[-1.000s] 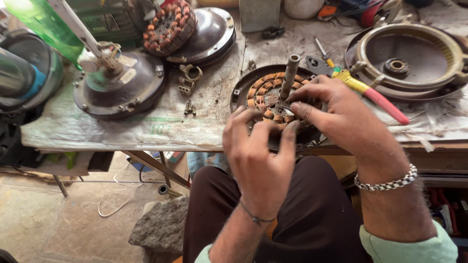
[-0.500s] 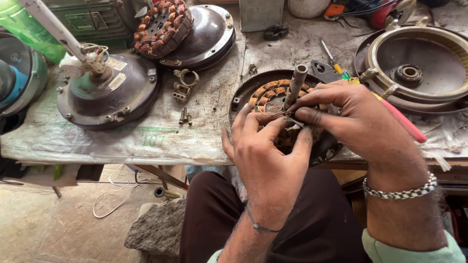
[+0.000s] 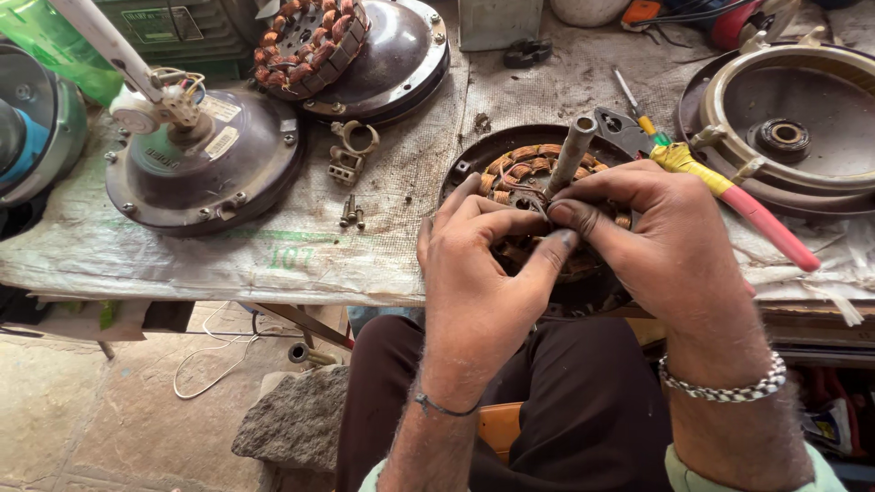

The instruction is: The person works on a disassembled electric motor rotor, using pliers to cut and remove copper wire segments from the coil windings. They repeatedly adjust the rotor and use the pliers to extract wire pieces, placing them aside on the workbench.

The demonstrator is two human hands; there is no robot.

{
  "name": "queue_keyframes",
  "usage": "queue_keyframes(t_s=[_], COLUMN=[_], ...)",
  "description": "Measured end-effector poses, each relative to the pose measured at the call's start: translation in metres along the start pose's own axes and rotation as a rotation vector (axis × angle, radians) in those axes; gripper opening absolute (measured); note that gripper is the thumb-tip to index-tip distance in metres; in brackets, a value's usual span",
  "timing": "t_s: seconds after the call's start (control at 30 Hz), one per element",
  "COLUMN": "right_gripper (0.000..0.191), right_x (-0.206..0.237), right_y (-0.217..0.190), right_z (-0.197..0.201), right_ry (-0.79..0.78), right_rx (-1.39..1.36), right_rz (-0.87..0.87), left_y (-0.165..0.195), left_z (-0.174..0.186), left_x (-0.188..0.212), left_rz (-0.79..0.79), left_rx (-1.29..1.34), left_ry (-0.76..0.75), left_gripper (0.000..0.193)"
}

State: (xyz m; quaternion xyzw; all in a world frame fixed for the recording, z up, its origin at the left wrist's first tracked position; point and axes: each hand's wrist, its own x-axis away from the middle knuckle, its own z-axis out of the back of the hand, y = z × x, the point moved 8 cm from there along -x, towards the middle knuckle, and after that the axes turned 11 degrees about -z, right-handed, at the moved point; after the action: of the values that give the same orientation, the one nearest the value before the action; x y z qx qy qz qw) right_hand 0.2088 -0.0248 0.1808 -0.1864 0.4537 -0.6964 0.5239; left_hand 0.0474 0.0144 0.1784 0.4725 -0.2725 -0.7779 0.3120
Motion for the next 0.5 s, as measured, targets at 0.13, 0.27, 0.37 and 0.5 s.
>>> queue_keyframes(t_s=[0.13, 0.27, 0.37, 0.5], right_gripper=[0.017, 0.016, 0.016, 0.017], right_x=[0.000, 0.001, 0.000, -0.003], right_y=[0.005, 0.011, 0.017, 0.018], right_z=[-0.001, -0.001, -0.004, -0.006], right_ry=[0.020, 0.027, 0.008, -0.049], right_rx=[-0.096, -0.097, -0.123, -0.123], right_rz=[-0.021, -0.050, -0.102, -0.100], left_y=[0.000, 0.001, -0.001, -0.001], left_z=[-0.003, -0.004, -0.006, -0.005], left_x=[-0.002, 0.000, 0.000, -0.001], left_rz=[0.028, 0.050, 0.070, 0.067], left_rx=[-0.021, -0.026, -0.032, -0.026], left_ry=[-0.006, 0.008, 0.003, 0.006], left_gripper=[0.015, 0.014, 0.014, 0.015])
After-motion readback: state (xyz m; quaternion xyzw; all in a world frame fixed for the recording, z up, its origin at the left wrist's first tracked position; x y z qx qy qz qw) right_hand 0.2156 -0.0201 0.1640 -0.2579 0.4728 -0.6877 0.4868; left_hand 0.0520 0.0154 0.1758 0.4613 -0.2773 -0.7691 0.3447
